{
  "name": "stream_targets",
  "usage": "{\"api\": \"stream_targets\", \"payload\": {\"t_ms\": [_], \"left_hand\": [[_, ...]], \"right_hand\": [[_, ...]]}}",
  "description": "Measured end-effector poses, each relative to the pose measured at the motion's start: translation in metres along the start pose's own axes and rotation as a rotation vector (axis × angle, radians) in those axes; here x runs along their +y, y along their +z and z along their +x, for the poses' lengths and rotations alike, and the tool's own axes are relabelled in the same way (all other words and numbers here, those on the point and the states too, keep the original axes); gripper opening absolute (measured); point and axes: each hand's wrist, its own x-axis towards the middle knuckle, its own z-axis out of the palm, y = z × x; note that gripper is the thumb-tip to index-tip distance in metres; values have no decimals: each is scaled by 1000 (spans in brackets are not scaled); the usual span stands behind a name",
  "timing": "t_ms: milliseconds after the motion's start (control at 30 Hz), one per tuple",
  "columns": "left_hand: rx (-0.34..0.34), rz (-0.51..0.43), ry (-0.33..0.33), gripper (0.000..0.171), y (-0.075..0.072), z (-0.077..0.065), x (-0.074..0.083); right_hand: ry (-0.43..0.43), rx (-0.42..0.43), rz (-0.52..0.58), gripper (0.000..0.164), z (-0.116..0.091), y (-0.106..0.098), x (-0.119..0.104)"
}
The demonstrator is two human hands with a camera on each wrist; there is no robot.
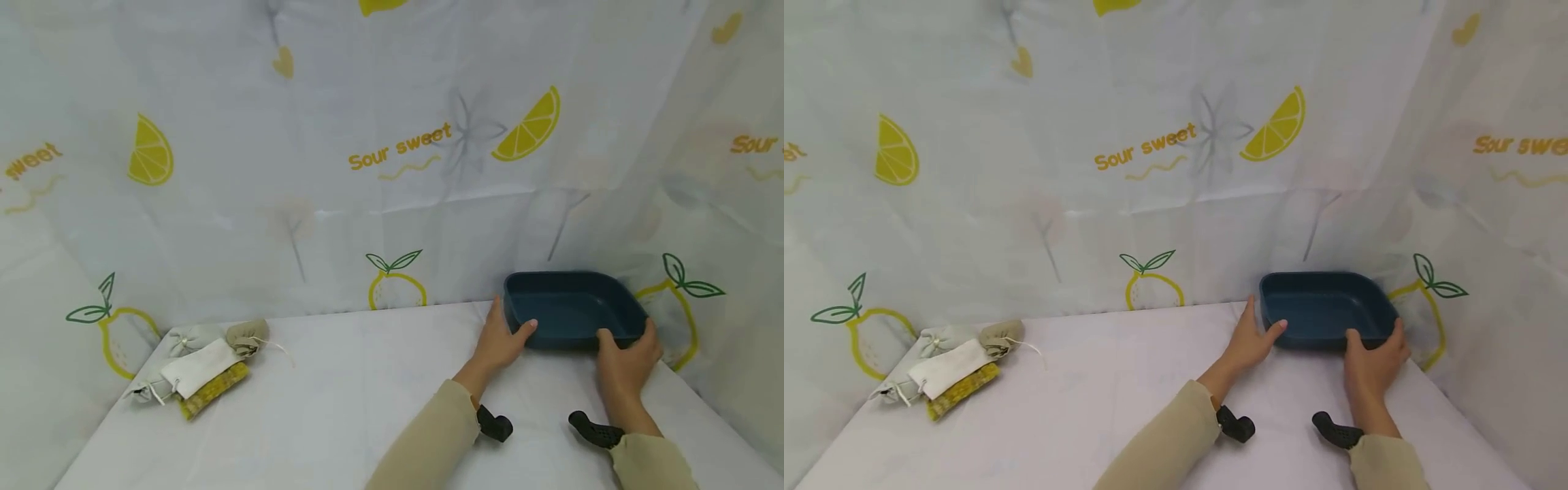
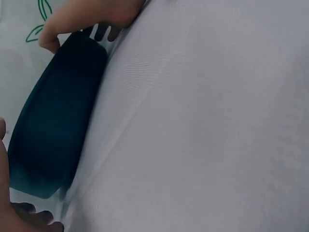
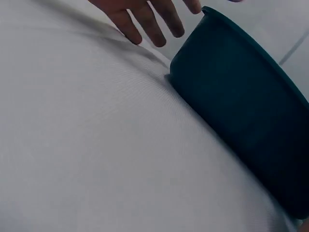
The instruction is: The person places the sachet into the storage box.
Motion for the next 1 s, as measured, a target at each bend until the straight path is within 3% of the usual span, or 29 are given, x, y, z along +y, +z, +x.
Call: {"api": "stream_targets", "payload": {"t_ms": [167,400,633,1000], "left_hand": [[7,-102,-5,85,12,0,-7],[0,-198,4,89,9,4,-11],[-4,-179,14,87,2,4,-14],[0,-195,8,88,-12,0,-24]], "right_hand": [[0,31,29,81,-6,1,6],[17,54,46,82,-3,4,1],[-30,25,-18,81,1,1,3],[-44,-86,-78,85,0,3,1]]}}
